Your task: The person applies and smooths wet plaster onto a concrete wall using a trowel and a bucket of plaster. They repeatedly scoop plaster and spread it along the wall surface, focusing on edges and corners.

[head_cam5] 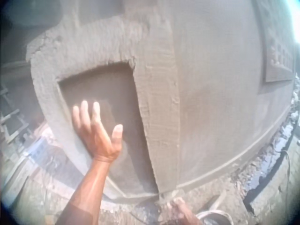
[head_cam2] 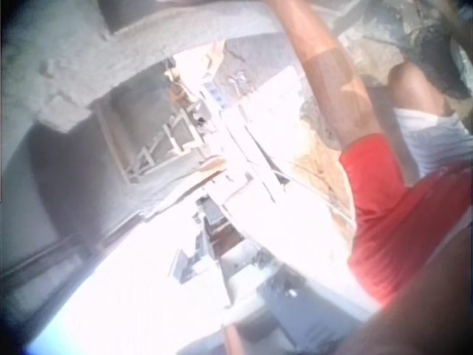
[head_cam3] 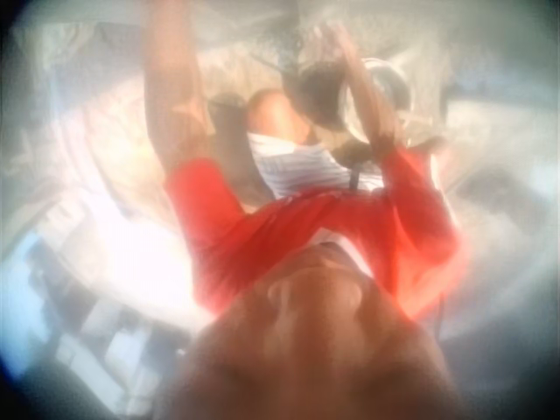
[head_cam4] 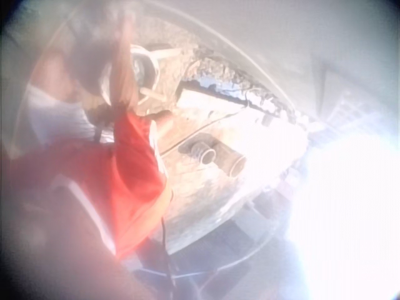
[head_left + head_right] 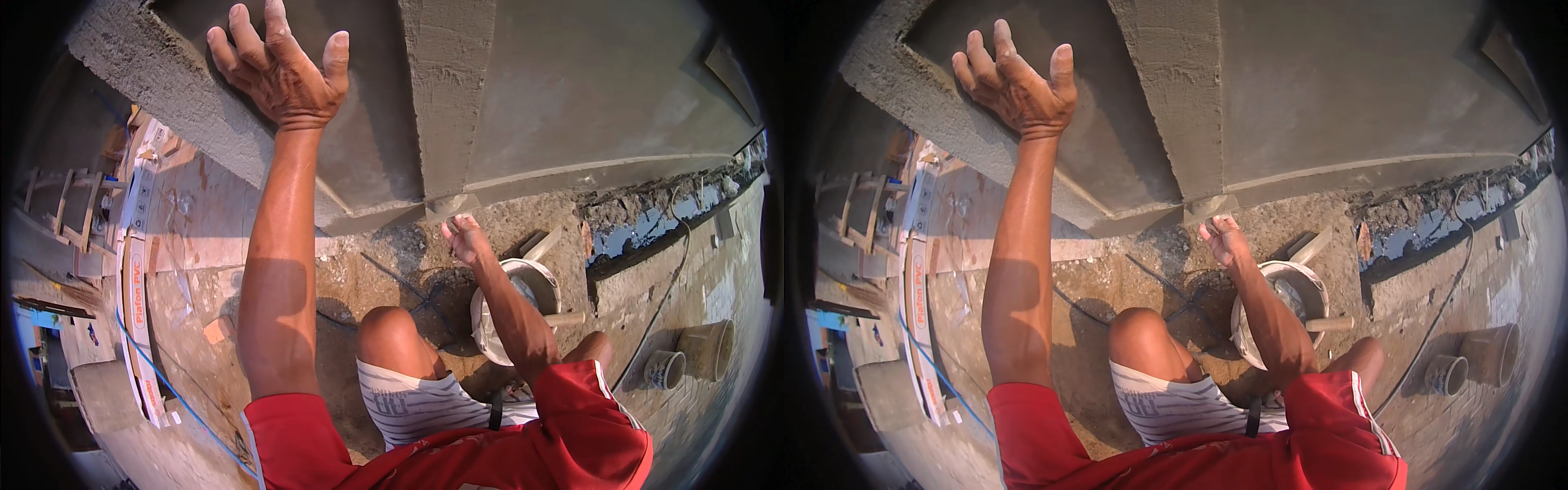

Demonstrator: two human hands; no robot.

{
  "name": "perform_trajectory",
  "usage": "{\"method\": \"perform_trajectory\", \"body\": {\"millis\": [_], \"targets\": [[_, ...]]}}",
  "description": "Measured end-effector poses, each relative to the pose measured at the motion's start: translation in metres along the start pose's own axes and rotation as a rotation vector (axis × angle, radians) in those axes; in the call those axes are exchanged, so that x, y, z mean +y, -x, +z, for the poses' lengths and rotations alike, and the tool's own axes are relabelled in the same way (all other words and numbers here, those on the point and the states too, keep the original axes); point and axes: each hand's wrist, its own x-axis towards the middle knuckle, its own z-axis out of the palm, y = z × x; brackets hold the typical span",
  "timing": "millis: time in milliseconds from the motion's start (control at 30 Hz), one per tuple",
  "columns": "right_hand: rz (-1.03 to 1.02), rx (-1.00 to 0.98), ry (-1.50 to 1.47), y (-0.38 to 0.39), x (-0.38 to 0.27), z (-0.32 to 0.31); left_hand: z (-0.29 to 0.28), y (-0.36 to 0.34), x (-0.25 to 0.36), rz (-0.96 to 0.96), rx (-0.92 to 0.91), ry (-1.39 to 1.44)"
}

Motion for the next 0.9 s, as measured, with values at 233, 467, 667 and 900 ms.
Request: {"method": "perform_trajectory", "body": {"millis": [233,467,667,900], "targets": [[0.012,0.146,-0.026,-0.002,-0.002,0.028,0.001,0.002,-0.002,0.003,0.003,-0.007],[-0.01,0.211,-0.051,-0.003,-0.007,0.041,0.002,0.0,0.0,0.011,0.015,-0.013],[-0.045,0.197,-0.076,0.002,-0.014,0.061,0.0,0.001,0.0,0.008,0.003,-0.026],[-0.103,0.187,-0.059,0.015,-0.03,0.093,-0.001,0.001,0.001,0.001,-0.001,-0.032]]}}
